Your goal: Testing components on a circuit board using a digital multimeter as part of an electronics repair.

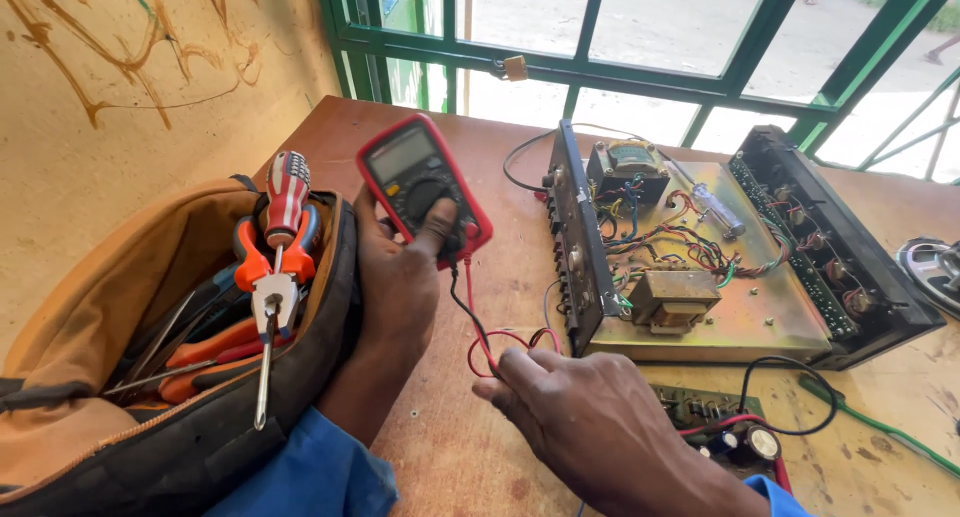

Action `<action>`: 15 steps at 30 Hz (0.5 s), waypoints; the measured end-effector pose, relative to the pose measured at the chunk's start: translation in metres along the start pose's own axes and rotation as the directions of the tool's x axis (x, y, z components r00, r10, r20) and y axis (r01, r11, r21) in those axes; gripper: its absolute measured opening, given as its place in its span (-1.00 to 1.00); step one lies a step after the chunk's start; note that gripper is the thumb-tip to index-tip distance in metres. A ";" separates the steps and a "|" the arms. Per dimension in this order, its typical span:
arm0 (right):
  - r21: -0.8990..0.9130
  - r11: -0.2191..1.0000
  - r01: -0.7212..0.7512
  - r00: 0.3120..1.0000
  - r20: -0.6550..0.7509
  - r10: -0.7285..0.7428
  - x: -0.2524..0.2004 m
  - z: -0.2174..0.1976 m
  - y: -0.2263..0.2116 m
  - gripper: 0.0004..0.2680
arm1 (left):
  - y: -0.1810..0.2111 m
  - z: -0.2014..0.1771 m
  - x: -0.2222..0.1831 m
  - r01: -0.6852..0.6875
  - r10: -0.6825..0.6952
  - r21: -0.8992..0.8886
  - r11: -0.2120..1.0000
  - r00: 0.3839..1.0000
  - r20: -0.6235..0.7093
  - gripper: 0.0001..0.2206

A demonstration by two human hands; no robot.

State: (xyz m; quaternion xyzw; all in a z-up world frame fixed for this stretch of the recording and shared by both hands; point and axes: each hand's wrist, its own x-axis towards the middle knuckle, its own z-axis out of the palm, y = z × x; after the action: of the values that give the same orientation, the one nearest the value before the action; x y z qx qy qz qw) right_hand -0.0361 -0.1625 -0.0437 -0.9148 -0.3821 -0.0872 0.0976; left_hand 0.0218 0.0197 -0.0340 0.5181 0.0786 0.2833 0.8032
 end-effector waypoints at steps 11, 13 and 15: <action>-0.262 0.925 -0.274 0.910 0.240 0.338 -0.002 0.002 0.009 -0.62 | 0.004 0.006 -0.009 0.248 -0.249 -0.017 0.969 0.968 -0.020 -0.50; -0.243 0.942 -0.231 0.922 0.254 0.291 -0.005 0.004 0.009 -0.64 | 0.000 0.005 -0.007 0.295 -0.293 0.044 0.955 0.955 -0.044 -0.62; -0.221 0.951 -0.217 0.913 0.300 0.278 -0.006 0.003 0.004 -0.65 | -0.025 -0.003 0.003 0.284 -0.282 0.029 0.958 0.958 -0.058 -0.65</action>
State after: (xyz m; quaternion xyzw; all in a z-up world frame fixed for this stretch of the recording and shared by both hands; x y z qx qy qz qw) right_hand -0.0370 -0.1688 -0.0490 -0.9626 -0.2639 0.0444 -0.0411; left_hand 0.0324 0.0155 -0.0569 0.5088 0.1783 0.1777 0.8233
